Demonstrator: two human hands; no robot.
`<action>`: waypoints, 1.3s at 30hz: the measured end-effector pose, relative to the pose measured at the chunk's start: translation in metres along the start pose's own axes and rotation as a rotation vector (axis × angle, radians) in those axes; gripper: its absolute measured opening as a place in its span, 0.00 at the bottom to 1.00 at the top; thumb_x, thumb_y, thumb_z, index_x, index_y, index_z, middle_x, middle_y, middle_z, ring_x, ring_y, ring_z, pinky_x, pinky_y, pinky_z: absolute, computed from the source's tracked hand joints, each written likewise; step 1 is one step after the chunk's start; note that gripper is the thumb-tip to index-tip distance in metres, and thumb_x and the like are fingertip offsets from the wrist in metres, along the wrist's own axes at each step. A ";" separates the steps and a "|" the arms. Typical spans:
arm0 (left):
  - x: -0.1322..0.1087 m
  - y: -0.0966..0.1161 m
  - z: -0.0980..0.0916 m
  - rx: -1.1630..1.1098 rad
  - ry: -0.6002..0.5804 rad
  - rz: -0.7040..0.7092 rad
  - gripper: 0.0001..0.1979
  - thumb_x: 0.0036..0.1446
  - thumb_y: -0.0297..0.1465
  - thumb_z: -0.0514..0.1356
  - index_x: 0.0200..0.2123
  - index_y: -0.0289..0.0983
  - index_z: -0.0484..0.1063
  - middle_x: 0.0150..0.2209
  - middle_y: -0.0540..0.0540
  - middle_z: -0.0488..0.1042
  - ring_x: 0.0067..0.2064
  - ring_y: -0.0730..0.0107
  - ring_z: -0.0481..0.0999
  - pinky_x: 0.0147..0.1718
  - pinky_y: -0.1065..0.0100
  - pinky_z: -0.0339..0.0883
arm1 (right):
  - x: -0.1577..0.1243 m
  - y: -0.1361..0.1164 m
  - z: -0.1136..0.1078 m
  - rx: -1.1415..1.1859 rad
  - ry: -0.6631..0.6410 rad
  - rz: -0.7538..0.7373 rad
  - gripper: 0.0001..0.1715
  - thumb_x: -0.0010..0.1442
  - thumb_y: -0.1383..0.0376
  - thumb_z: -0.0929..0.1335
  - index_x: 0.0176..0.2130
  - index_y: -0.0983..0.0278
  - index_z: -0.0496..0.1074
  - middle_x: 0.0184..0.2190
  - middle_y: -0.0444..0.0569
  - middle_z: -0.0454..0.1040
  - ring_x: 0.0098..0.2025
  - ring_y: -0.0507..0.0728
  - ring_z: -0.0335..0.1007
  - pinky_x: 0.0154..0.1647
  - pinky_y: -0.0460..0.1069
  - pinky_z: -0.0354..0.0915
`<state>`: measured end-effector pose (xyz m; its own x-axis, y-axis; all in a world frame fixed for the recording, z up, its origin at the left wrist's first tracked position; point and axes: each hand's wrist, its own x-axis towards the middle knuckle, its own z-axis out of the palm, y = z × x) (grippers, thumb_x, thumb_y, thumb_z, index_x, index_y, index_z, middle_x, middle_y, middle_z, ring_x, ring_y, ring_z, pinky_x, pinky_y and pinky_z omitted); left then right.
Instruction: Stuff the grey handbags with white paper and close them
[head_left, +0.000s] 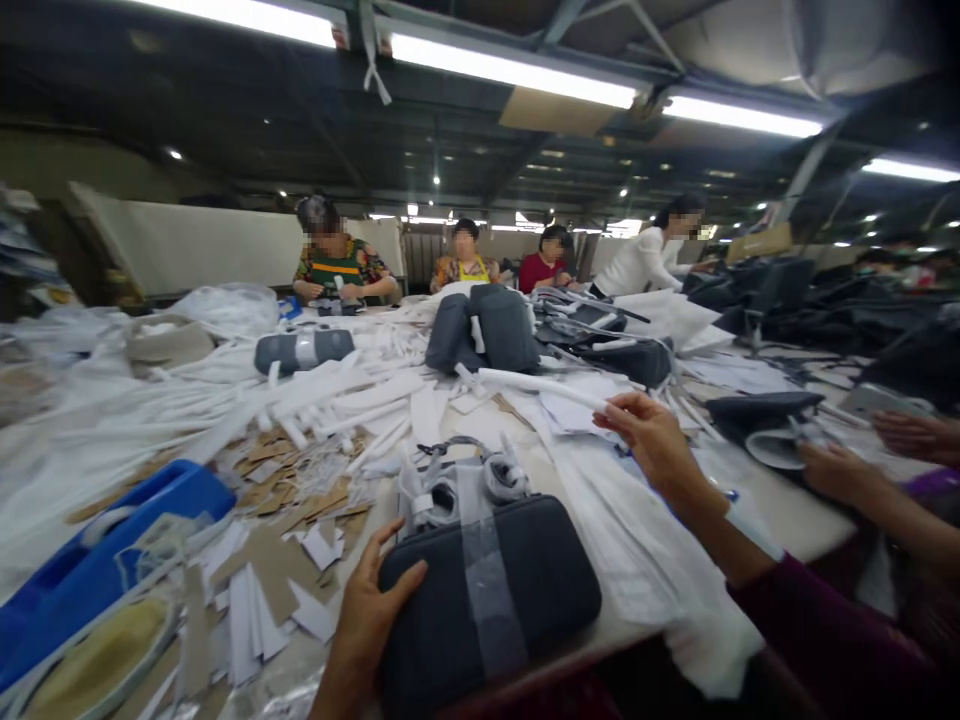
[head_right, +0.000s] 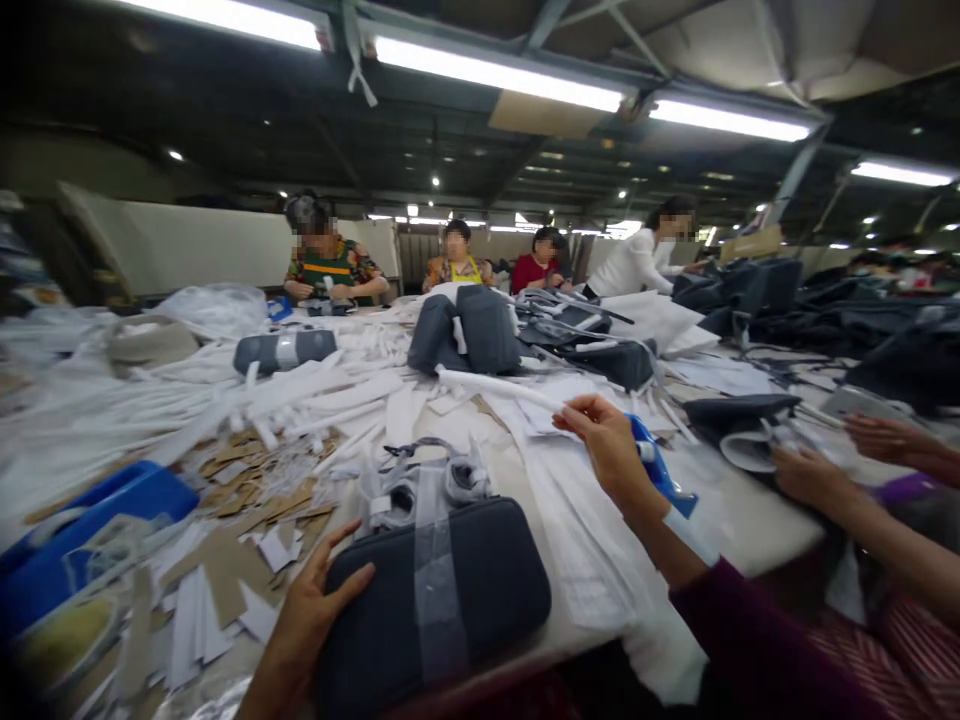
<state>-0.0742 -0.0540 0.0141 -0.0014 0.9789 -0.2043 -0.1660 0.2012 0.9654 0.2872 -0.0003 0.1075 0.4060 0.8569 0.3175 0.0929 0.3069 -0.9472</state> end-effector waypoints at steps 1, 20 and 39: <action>-0.001 0.002 0.003 0.001 0.020 -0.022 0.44 0.34 0.40 0.72 0.57 0.41 0.62 0.40 0.45 0.79 0.39 0.57 0.79 0.36 0.62 0.75 | -0.012 0.008 -0.023 -0.001 0.043 0.047 0.16 0.45 0.60 0.74 0.33 0.64 0.70 0.31 0.43 0.72 0.32 0.53 0.73 0.41 0.51 0.69; -0.001 0.016 0.044 0.285 0.213 -0.124 0.48 0.30 0.44 0.72 0.58 0.49 0.63 0.60 0.48 0.66 0.61 0.41 0.61 0.50 0.53 0.70 | -0.055 0.060 -0.116 -0.287 0.097 0.243 0.14 0.49 0.65 0.67 0.37 0.63 0.77 0.28 0.46 0.76 0.23 0.52 0.68 0.28 0.47 0.66; -0.006 0.019 0.045 0.142 0.191 -0.121 0.49 0.33 0.37 0.73 0.61 0.43 0.59 0.44 0.42 0.78 0.43 0.50 0.78 0.36 0.63 0.76 | -0.051 0.053 -0.135 -0.623 -0.402 0.378 0.15 0.50 0.66 0.64 0.35 0.66 0.76 0.23 0.47 0.73 0.21 0.53 0.67 0.24 0.48 0.65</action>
<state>-0.0332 -0.0543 0.0407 -0.1779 0.9259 -0.3333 -0.0359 0.3323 0.9425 0.3938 -0.0837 0.0347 0.1661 0.9751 -0.1471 0.5498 -0.2154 -0.8071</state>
